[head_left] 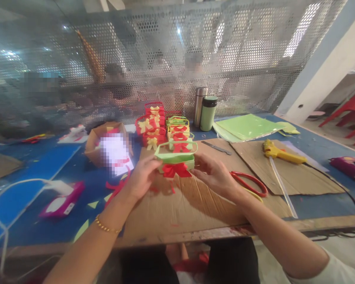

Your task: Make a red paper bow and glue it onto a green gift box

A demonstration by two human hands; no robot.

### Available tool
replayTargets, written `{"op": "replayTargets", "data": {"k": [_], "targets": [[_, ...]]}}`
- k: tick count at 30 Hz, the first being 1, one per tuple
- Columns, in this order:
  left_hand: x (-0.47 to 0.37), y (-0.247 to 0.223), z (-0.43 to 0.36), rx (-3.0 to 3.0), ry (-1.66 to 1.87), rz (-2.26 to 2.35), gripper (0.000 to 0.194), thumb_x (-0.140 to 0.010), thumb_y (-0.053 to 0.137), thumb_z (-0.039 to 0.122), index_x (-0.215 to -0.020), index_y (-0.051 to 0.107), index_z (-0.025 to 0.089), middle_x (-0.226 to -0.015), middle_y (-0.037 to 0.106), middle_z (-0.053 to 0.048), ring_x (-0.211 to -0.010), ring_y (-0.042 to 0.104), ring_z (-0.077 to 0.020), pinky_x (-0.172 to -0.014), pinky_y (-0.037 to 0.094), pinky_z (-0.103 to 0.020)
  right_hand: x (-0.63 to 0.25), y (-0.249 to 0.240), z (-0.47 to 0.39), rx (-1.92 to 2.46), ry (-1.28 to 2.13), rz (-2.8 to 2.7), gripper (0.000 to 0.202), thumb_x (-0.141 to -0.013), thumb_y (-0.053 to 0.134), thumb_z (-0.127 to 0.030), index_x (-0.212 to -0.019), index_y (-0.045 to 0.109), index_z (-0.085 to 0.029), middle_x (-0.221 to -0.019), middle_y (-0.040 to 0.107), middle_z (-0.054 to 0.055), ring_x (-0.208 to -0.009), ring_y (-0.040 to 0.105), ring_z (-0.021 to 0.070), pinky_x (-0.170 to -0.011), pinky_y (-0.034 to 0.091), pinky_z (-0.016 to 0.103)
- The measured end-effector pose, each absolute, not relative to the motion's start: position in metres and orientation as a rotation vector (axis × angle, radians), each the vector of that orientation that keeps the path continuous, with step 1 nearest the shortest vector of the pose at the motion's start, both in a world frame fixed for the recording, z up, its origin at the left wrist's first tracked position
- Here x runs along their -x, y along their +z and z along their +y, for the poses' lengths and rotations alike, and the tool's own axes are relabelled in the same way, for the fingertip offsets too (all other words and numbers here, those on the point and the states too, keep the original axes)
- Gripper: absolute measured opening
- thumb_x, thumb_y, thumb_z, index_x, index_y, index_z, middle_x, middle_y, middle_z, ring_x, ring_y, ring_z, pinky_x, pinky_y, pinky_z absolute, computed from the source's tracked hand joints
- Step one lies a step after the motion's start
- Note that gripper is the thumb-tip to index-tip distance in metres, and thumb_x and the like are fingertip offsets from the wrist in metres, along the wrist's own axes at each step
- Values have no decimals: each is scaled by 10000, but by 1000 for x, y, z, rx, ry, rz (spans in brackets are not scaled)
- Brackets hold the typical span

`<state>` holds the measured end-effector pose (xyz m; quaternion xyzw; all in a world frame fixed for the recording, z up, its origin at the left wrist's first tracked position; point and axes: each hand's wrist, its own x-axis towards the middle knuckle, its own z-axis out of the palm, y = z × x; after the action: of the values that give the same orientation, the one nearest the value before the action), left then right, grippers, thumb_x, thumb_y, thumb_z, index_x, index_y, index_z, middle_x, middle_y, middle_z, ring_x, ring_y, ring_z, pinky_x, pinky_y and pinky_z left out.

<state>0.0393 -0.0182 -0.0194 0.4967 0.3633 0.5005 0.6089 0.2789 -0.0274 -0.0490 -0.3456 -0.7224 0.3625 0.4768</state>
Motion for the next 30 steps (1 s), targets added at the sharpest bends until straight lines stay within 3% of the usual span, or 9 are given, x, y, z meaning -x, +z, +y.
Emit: {"op": "replayTargets", "data": {"k": [6,11,18,23,30], "targets": [[-38,-17,-18,-1124,1164,902,146,-729,800,290,-705,724,167,-700,659,-1,-658,586,-125,-597,452,-240,-280,-42,-31,894,791,-1795,348,-954,654,-295,-1290,669,-206,-1121,785,97,-1004,779,227,-891,657,380],[-37,-16,-18,-1270,1231,980,139,-780,759,313,-747,722,183,-773,694,-10,-777,604,-153,-683,454,-258,-288,-28,-36,908,203,-1761,101,-962,638,-224,-948,738,-209,-850,759,47,-739,713,164,-657,595,281],[-41,-20,-21,-1459,1148,1059,204,-839,712,364,-936,792,203,-976,769,-63,-965,659,-234,-855,496,-349,-289,-35,-34,802,-16,-1954,212,-1016,584,-176,-995,794,-181,-722,661,29,-631,590,133,-594,465,255],[-45,-14,-28,-1609,1101,1016,221,-869,674,359,-999,794,226,-1001,779,-57,-1080,667,-254,-997,497,-394,-289,-40,-33,851,-44,-2049,251,-1030,583,-203,-906,801,-182,-759,718,47,-643,624,135,-600,425,254],[-48,-6,-36,-1728,1072,1094,244,-849,686,324,-1040,777,201,-1029,780,-65,-982,685,-242,-925,531,-373,-289,-33,-37,912,-94,-2115,290,-1026,558,-216,-835,776,-189,-724,731,36,-631,646,136,-593,404,253]]}}
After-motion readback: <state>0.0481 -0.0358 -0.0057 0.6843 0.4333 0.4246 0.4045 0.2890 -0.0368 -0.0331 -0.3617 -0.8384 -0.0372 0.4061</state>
